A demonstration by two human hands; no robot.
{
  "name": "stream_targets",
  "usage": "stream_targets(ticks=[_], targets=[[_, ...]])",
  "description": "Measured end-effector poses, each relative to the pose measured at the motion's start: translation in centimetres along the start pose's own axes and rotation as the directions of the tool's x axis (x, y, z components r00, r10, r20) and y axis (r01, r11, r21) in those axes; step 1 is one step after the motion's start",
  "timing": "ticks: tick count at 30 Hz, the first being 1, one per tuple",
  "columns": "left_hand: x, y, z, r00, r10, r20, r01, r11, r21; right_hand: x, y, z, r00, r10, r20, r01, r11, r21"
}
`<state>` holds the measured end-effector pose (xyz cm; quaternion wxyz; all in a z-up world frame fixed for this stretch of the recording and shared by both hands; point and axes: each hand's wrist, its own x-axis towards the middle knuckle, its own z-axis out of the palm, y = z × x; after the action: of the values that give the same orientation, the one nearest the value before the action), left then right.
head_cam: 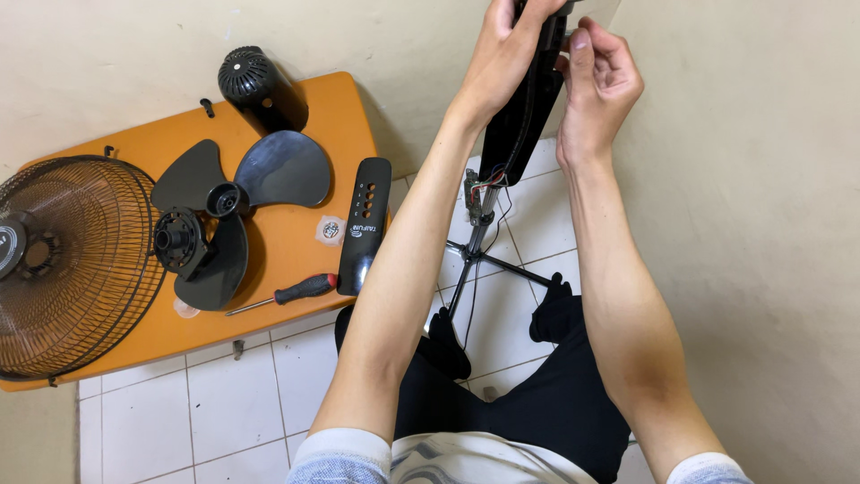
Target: The person assembles a standing electric fan by attaching the motor housing to the stand, then securing the motor with a nut. The person handles the fan stand, motor housing, and a nut while working on a tiled floor.
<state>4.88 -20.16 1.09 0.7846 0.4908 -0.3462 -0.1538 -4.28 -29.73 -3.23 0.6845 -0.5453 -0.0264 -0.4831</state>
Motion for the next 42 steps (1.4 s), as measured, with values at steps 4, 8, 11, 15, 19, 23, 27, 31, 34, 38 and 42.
stream_targets(ticks=[4, 8, 11, 15, 19, 23, 27, 31, 34, 38, 42], targets=[[-0.1, -0.2, 0.1, 1.000, 0.023, -0.006, -0.023, 0.998, 0.051, -0.8, 0.7, 0.2, 0.991, -0.109, -0.078, 0.098, 0.986, -0.136], [-0.4, -0.6, 0.3, 0.995, 0.094, -0.016, -0.092, 0.992, 0.085, -1.5, 2.0, 1.0, 0.960, -0.240, -0.148, 0.209, 0.958, -0.195], [-0.5, -0.4, 0.0, 0.995, 0.100, -0.027, -0.097, 0.992, 0.084, -1.5, 2.1, 1.3, 0.961, -0.234, -0.146, 0.205, 0.960, -0.192], [-0.3, -0.2, -0.3, 1.000, 0.022, -0.008, -0.022, 0.999, 0.028, -0.9, 1.5, 0.8, 0.983, -0.169, -0.073, 0.156, 0.976, -0.149], [-0.2, 0.0, 0.1, 1.000, 0.020, -0.001, -0.020, 1.000, -0.005, -0.2, 0.8, 0.5, 0.998, -0.045, -0.048, 0.040, 0.995, -0.095], [-0.9, 0.1, 0.4, 0.994, 0.092, 0.060, -0.093, 0.995, 0.030, -0.6, 0.9, 0.8, 0.990, -0.046, -0.136, 0.033, 0.995, -0.094], [-2.4, 0.8, 0.2, 0.990, 0.091, 0.105, -0.085, 0.995, -0.060, -0.9, 0.4, 0.7, 0.991, -0.038, -0.130, 0.022, 0.992, -0.120], [-2.1, 1.6, 0.0, 0.985, 0.118, 0.125, -0.112, 0.992, -0.058, -0.7, 0.1, 0.7, 0.996, -0.080, -0.028, 0.077, 0.992, -0.105], [-2.5, 1.7, 0.0, 0.985, 0.120, 0.125, -0.110, 0.990, -0.083, -0.8, 0.0, 0.7, 0.999, -0.047, -0.023, 0.045, 0.993, -0.111], [-2.0, 1.0, 0.2, 0.994, 0.067, 0.084, -0.065, 0.997, -0.035, -1.1, 0.2, 0.5, 0.995, -0.091, -0.026, 0.087, 0.988, -0.124], [-0.9, 0.5, -0.2, 0.990, 0.138, 0.029, -0.141, 0.984, 0.109, -1.9, 0.6, 1.1, 0.975, -0.215, -0.058, 0.197, 0.954, -0.228]])
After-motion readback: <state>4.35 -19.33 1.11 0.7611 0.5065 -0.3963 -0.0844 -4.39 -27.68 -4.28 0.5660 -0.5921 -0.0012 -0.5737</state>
